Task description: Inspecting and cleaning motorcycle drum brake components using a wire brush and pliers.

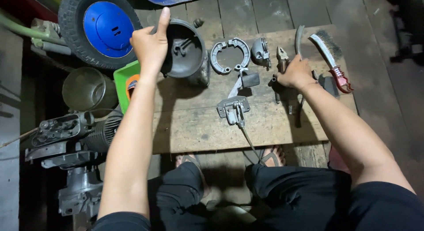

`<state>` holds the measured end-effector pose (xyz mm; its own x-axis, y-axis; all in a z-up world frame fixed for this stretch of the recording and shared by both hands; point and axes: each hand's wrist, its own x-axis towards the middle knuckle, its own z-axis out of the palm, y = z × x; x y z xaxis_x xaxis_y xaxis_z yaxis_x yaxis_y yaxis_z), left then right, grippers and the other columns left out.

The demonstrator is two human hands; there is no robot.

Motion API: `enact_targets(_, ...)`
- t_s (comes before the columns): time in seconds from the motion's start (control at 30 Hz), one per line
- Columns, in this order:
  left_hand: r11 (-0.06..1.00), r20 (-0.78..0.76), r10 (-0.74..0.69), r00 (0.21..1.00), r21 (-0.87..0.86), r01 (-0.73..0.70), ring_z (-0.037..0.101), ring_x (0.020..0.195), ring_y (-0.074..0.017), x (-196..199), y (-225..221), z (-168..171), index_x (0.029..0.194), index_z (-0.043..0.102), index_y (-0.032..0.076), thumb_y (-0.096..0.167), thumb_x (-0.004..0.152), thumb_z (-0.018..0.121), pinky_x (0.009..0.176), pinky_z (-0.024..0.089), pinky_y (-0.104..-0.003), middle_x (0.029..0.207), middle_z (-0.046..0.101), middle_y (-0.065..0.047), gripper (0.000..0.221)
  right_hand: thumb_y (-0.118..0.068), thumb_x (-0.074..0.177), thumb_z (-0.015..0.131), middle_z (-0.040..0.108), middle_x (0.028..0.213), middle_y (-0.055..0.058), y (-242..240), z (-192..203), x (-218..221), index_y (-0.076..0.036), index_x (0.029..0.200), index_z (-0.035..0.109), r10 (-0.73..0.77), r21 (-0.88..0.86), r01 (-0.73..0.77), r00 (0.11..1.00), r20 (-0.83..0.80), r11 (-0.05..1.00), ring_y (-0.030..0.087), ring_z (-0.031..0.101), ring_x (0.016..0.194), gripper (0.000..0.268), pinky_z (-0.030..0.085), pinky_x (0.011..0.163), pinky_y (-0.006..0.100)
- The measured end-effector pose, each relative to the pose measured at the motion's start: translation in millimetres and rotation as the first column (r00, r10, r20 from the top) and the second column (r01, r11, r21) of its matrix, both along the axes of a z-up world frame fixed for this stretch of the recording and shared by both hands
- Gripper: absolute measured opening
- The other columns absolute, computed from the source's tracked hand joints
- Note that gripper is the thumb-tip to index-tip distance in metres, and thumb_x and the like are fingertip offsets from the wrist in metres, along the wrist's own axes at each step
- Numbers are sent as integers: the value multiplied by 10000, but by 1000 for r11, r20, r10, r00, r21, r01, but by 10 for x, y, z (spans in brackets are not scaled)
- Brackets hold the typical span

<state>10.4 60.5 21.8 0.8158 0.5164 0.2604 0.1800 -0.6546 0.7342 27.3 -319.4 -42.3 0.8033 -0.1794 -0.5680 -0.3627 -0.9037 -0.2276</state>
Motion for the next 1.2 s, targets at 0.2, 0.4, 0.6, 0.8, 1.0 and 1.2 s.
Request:
enact_targets(0.2,649,-442,-245,863,-736,-193,371,1526,-223,-208,-333,652,1620,270,197,820,551,427,1204,368,-400,1664,353,-62,1247,-632,943,610,476,1458,286,-144,-545,99,47,1561,281,386,-364,-371,922,-32,854,388,628,1180,976,626,862,428)
enact_targets(0.4,783,-510,-81,857,-564,-262,670,1277,-222,-353,-426,923,1505,417,-36,781,619,538,1008,534,-332,1447,635,-124,1212,-699,997,471,477,1456,306,-207,-475,104,48,1556,282,445,-301,-424,896,2,854,400,646,1169,952,646,852,455)
enact_targets(0.6,898,-473,-23,881,-397,-190,381,660,-142,-550,-384,549,626,341,212,803,832,432,655,284,-285,670,426,5,633,-445,1064,550,656,1149,239,-244,-55,145,14,1539,365,365,-205,-343,928,81,917,348,710,913,687,646,723,439)
enact_targets(0.8,942,-487,-95,868,-327,-79,492,783,-140,-877,-432,247,664,521,171,757,901,358,733,379,-260,764,598,-4,652,-300,1072,591,630,689,135,-258,494,-33,10,1303,595,515,-170,-492,846,139,854,261,657,586,387,586,464,368)
enact_targets(1.0,950,-642,-100,760,-289,-119,663,1130,-343,-978,-334,-216,1129,739,14,792,866,190,937,430,-439,1206,689,-276,988,-262,931,682,751,912,177,-747,-51,-302,-65,978,725,514,-157,-522,662,545,838,423,699,868,207,520,758,499)
enact_targets(1.2,921,-572,-165,804,-381,-82,382,1453,-369,-1244,-355,-120,1393,538,-126,697,1035,263,1203,279,-510,1468,485,-328,939,-108,940,736,673,816,219,-1042,-398,-928,-22,972,687,161,-37,-222,572,805,974,466,693,848,104,547,729,513)
